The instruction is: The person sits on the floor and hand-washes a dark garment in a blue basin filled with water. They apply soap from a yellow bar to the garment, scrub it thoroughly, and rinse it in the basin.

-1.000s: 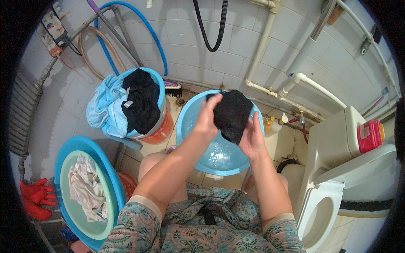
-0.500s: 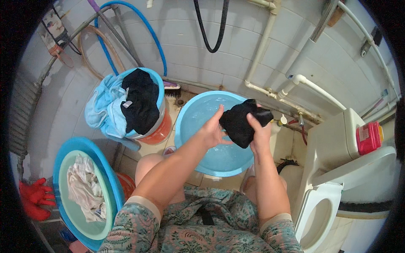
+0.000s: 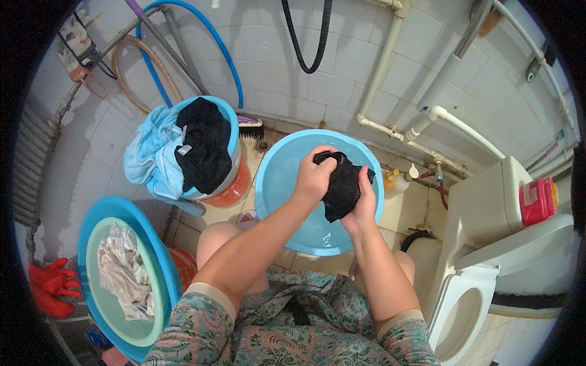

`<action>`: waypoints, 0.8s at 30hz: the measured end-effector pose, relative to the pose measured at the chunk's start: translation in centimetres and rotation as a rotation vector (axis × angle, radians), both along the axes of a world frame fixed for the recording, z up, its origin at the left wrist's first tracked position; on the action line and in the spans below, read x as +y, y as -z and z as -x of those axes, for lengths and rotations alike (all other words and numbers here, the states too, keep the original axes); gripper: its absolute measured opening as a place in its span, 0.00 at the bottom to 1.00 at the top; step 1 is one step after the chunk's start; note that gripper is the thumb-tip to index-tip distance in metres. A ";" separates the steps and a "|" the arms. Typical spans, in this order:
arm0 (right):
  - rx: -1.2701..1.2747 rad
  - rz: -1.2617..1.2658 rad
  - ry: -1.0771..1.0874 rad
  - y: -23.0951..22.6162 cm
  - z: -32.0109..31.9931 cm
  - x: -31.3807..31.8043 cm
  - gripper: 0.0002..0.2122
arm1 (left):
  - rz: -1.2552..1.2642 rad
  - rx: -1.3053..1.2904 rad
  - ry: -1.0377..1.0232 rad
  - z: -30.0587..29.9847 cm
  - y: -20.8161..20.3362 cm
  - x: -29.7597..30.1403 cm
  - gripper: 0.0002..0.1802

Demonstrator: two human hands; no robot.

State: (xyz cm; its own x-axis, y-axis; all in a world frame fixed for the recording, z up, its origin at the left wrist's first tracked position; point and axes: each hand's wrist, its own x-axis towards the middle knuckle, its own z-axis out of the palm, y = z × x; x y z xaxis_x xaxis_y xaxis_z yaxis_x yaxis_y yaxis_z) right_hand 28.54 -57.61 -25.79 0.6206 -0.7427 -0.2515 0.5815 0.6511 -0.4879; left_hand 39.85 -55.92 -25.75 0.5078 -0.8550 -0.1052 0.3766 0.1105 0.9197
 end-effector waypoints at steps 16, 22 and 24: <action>0.255 -0.165 -0.041 5.0 0.2 -2.5 0.13 | -0.164 -0.687 0.095 0.4 1.6 0.2 0.19; 0.095 -0.099 -0.189 2.4 0.2 -1.4 0.24 | -0.132 -0.536 0.321 -3.5 0.5 4.1 0.40; -0.024 -0.013 -0.248 0.9 -0.4 0.3 0.26 | -0.160 -0.489 0.206 -4.9 0.0 5.7 0.36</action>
State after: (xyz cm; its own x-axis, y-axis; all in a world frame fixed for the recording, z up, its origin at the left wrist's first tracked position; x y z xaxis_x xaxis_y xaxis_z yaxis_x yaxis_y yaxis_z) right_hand 28.92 -57.31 -26.73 0.7893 -0.5639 -0.2429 0.4146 0.7812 -0.4667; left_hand 44.73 -50.25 -25.73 0.3536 -0.9347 -0.0355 -0.0995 -0.0754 0.9922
